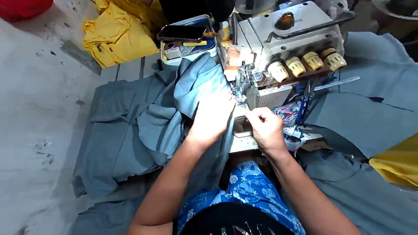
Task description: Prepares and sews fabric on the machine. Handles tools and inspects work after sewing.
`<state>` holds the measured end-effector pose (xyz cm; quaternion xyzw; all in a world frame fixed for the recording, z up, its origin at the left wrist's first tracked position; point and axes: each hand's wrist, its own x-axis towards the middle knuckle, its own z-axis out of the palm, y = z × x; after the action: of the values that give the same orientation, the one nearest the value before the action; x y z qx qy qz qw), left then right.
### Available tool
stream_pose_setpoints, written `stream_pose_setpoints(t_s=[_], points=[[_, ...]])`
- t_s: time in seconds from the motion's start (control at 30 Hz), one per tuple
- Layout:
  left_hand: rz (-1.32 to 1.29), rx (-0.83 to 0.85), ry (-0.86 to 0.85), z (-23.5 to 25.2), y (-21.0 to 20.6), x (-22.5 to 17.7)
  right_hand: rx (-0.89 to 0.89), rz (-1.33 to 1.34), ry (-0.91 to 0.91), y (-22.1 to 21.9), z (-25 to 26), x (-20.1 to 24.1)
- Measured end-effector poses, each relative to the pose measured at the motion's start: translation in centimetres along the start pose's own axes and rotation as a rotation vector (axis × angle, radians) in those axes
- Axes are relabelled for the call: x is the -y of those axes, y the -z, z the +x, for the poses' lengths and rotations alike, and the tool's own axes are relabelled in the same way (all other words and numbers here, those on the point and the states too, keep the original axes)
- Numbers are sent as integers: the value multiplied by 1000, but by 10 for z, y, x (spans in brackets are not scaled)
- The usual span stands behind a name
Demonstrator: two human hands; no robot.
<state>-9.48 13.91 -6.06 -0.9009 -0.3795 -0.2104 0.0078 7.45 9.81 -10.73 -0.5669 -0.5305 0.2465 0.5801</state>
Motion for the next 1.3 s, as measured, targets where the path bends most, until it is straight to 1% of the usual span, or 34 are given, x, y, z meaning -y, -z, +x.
stream_pose_setpoints(t_s=[0.07,0.17,0.3,0.37,0.47,0.53,0.6,0.67,0.77,0.87,0.93,0.97,1.0,1.07,1.13,1.17,1.23,1.27,1.3], points=[[-20,8,68,5,-5,9,11,24,-4,2,-2,-2],[-26,-55,120,11,-7,12,42,51,-26,3,-7,-4],[-13,-66,160,-4,-6,4,93,53,-75,3,-16,-6],[8,-79,203,-17,-6,-7,121,89,-99,2,-20,-7],[-28,-215,297,-40,-11,-35,189,158,-163,0,-25,-2],[-59,-272,361,-51,-14,-58,251,252,-236,0,-26,6],[-123,-269,393,-57,-21,-79,290,359,-295,-1,-24,11],[-215,-249,388,-58,-33,-94,302,441,-327,0,-22,12],[-290,-266,328,-53,-47,-101,259,439,-331,1,-18,7],[-262,-333,253,-48,-43,-93,231,353,-280,7,-16,1],[-174,-389,269,-44,-32,-79,263,298,-196,9,-17,1],[-112,-366,339,-43,-25,-70,288,277,-162,9,-18,2],[-70,-293,445,-42,-16,-62,309,265,-141,8,-21,4],[-50,-61,669,-40,5,-46,339,237,-124,5,-28,9],[-58,140,789,-39,18,-35,345,177,-110,5,-36,9],[-65,207,819,-40,21,-33,331,140,-87,7,-40,7],[-74,269,843,-44,24,-33,231,52,1,13,-46,-2],[-85,251,841,-45,23,-33,150,1,46,19,-45,-6],[-98,199,820,-47,21,-33,59,-55,79,27,-43,-11]])
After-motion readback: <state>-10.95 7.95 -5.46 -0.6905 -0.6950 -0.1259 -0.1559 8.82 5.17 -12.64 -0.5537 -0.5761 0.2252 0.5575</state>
